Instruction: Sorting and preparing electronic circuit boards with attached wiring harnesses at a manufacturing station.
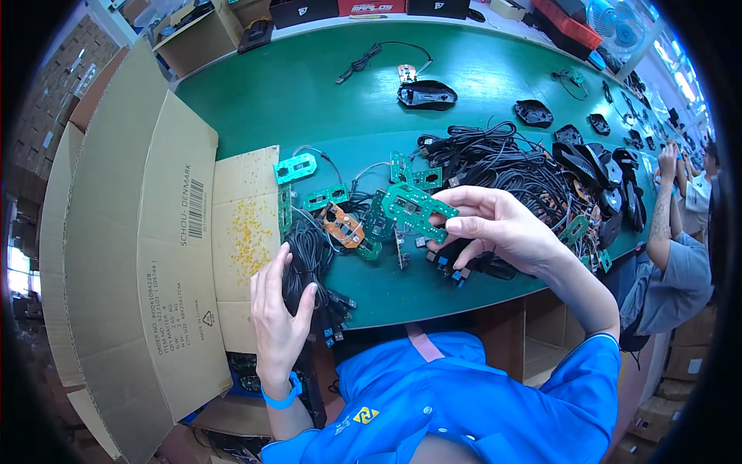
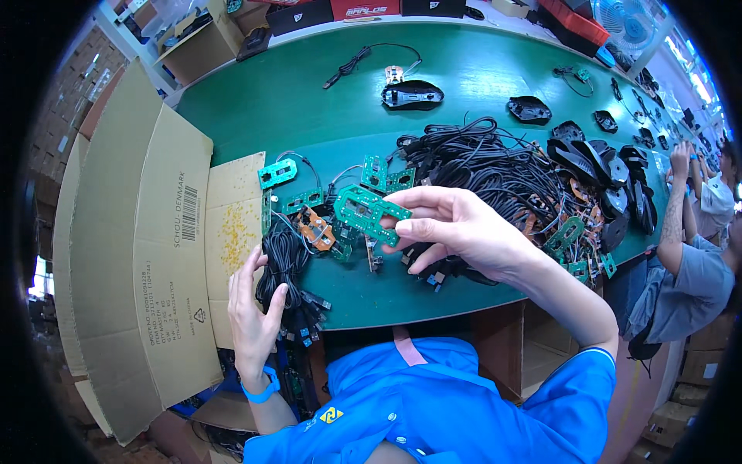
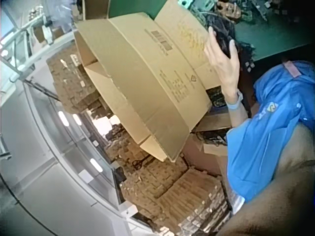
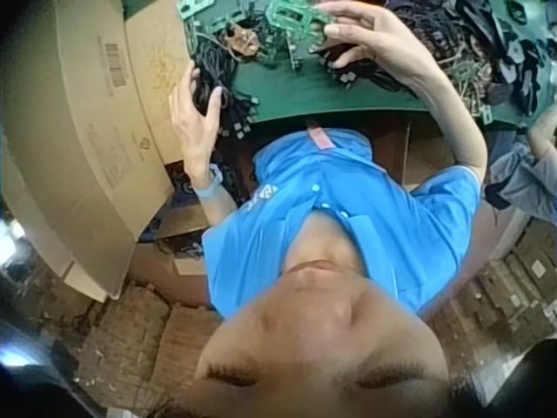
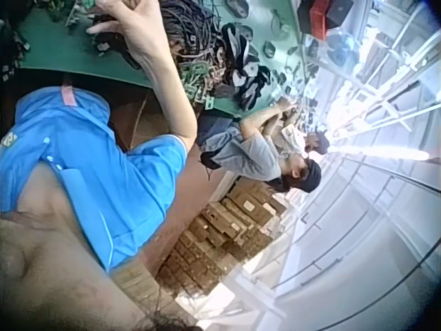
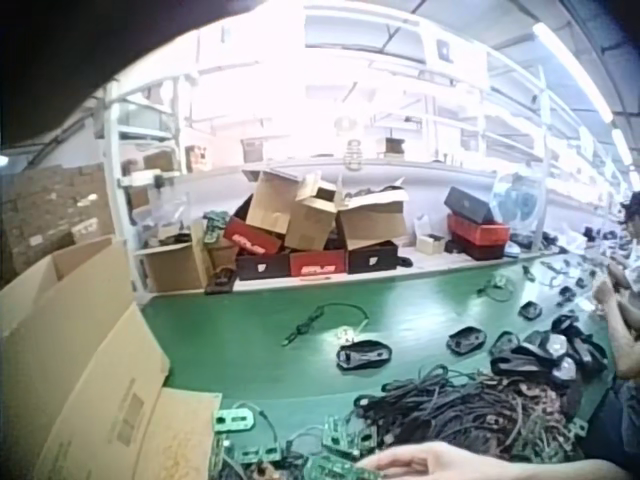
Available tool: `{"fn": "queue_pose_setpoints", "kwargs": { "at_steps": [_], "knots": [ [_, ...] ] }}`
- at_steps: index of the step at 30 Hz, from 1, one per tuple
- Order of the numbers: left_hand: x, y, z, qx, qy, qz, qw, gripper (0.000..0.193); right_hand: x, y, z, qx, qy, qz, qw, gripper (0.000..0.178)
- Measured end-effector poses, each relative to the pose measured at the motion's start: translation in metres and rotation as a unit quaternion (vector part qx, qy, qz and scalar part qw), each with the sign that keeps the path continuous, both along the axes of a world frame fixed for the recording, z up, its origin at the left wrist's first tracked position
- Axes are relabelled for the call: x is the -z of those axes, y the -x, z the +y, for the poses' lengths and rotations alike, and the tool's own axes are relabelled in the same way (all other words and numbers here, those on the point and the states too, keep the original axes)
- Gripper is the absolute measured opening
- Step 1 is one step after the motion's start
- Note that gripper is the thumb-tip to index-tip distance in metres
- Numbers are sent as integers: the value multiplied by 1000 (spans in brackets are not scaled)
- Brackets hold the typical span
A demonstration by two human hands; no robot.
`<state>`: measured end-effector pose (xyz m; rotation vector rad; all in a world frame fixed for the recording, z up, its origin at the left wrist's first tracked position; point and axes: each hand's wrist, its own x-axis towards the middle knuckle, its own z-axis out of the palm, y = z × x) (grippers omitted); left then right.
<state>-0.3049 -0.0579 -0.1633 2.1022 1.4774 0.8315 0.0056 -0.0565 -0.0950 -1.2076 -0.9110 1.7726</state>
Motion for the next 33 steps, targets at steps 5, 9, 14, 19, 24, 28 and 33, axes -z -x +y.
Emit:
{"fn": "queue_pose_setpoints", "kwargs": {
  "at_steps": [5, 9, 14, 19, 24, 28, 33],
  "knots": [
    [2, 1, 1, -1, 4, -7, 1000, 62, 2, -1, -1, -21, 5, 3, 1000, 44],
    [3, 3, 0, -9, 13, -11, 1000, 61, 2, 3, -4, -28, 5, -6, 1000, 43],
    [0, 2, -1, -9, 24, -17, 1000, 61, 2, 3, -6, -19, 3, -5, 1000, 42],
    [3, 1, -2, -1, 14, -14, 1000, 63, -1, 1, -5, 45, -13, 8, 999, 42],
    [11, -3, 0, -5, 2, 3, 1000, 66, -5, 1, -6, 60, -5, 20, 998, 37],
    [12, -7, 1, -16, -2, 11, 1000, 66, -3, 0, -9, 9, -98, -74, 992, 34],
    [12, -9, 3, -27, 10, 3, 1000, 65, 13, 2, -24, -160, -322, -261, 896, 27]
  ]
}}
